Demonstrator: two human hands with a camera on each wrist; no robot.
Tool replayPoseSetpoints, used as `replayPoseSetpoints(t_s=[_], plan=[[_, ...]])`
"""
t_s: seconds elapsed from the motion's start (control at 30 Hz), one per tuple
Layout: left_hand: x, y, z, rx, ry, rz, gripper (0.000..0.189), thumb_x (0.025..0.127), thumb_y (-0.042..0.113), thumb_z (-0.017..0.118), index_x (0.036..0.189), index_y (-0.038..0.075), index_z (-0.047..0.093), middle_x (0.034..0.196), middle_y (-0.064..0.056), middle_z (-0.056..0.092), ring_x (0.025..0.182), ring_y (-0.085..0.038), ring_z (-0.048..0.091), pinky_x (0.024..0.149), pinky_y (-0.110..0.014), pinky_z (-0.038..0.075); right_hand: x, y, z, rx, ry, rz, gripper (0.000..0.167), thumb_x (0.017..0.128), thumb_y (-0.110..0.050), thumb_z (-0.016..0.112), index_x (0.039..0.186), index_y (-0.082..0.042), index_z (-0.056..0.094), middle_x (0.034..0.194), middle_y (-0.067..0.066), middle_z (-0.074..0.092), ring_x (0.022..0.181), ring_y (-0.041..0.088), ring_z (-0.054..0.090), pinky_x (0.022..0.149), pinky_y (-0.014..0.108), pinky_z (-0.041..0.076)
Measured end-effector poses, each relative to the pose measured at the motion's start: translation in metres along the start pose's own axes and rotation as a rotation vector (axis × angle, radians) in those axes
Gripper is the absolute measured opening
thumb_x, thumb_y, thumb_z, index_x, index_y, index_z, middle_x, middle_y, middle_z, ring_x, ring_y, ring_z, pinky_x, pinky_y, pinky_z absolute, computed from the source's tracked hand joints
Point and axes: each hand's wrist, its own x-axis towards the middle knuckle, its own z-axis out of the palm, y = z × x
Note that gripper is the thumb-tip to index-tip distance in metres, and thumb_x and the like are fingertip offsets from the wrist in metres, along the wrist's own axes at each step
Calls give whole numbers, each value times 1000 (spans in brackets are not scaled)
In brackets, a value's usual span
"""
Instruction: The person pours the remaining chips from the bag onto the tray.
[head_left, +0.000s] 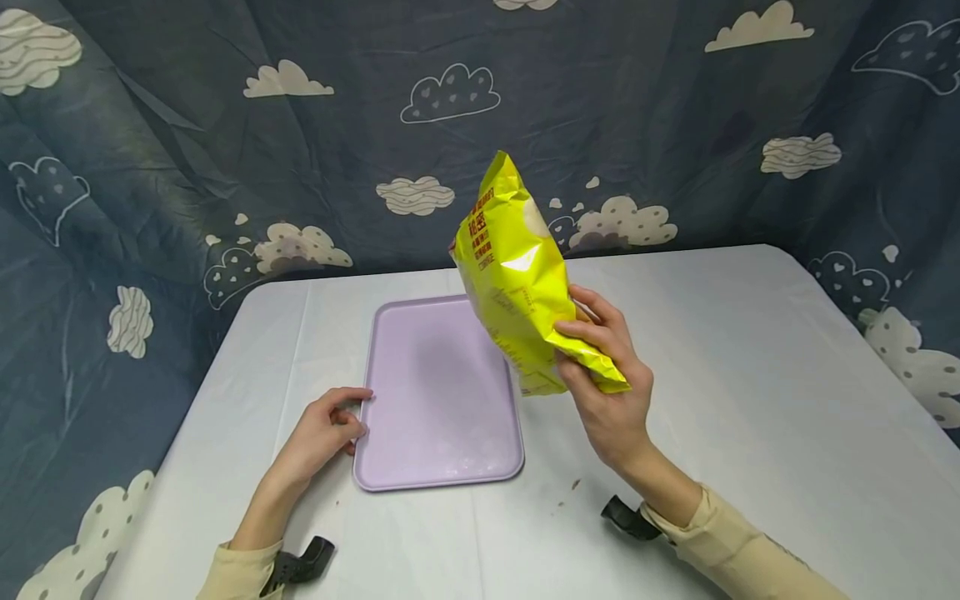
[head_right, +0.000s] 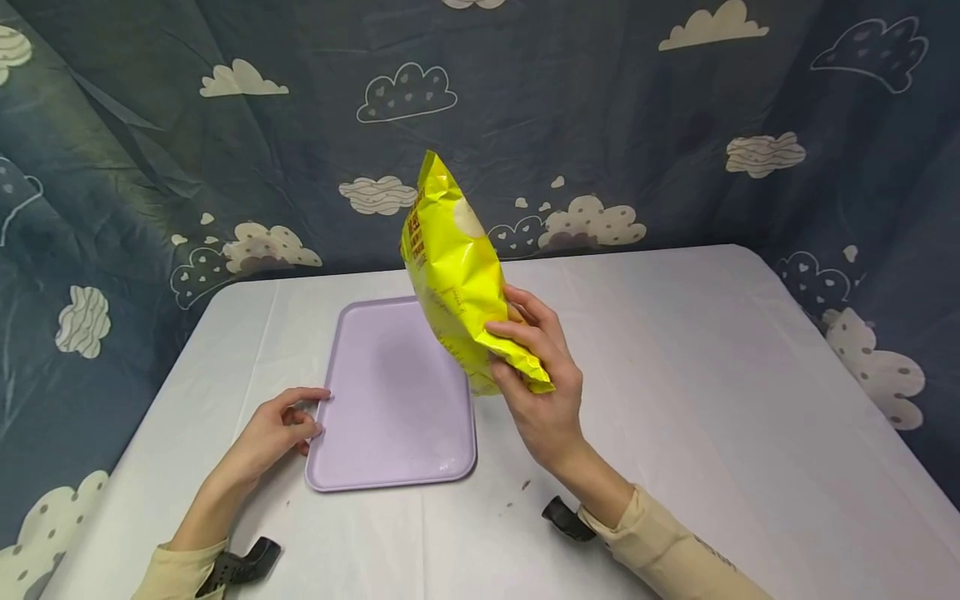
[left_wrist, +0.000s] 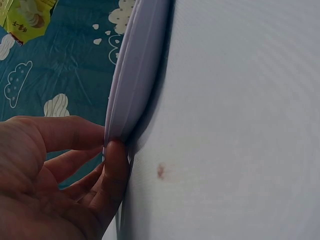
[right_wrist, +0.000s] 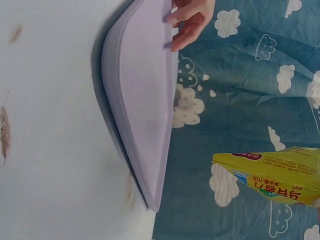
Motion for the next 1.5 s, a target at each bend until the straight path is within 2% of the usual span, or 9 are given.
replayPoseSetpoints(t_s=[0.43, 0.63, 0.87, 1.03, 1.3, 1.5], plan=[[2, -2, -1, -2, -6, -1, 51, 81, -11, 61, 131, -1, 58, 76, -13, 55, 65, -19, 52, 54, -30, 54, 5, 3, 1, 46, 34, 72, 32, 82, 21, 53, 112, 13, 61, 142, 24, 44, 127, 40, 45, 99, 34, 48], [3, -3, -2, 3, -7, 2, 50, 82, -10, 63, 130, -1, 58, 76, -13, 57, 63, -18, 53, 54, -29, 54, 9, 6, -3, 61, 1, 91, 32, 83, 21, 52, 112, 12, 62, 142, 23, 45, 124, 40, 48, 99, 34, 48], [4, -3, -2, 15, -3, -5, 49, 82, -10, 63, 130, -1, 58, 76, -13, 57, 63, -18, 52, 54, -29, 53, 15, 12, -8, 58, -44, 106, 32, 83, 21, 55, 113, 13, 62, 141, 24, 45, 126, 42, 45, 100, 35, 47], [3, -3, -2, 11, -5, -5, 49, 82, -10, 63, 130, -1, 58, 76, -13, 57, 63, -19, 52, 55, -29, 53, 16, 13, -8, 55, -76, 147, 32, 84, 21, 56, 114, 12, 62, 141, 21, 46, 126, 40, 46, 100, 36, 47], [2, -3, -2, 10, -2, -11, 49, 82, -10, 62, 130, -1, 58, 77, -13, 57, 64, -19, 52, 55, -29, 54, 17, 11, -2, 50, -82, 218, 28, 90, 9, 59, 117, 7, 64, 141, 15, 48, 129, 35, 45, 100, 36, 47], [2, -2, -2, 8, -6, -9, 50, 82, -10, 62, 131, -1, 57, 77, -13, 57, 65, -20, 53, 55, -30, 54, 18, 10, 0, 26, -81, 244, 26, 94, -2, 56, 117, 3, 66, 140, 13, 50, 129, 33, 45, 102, 34, 46]])
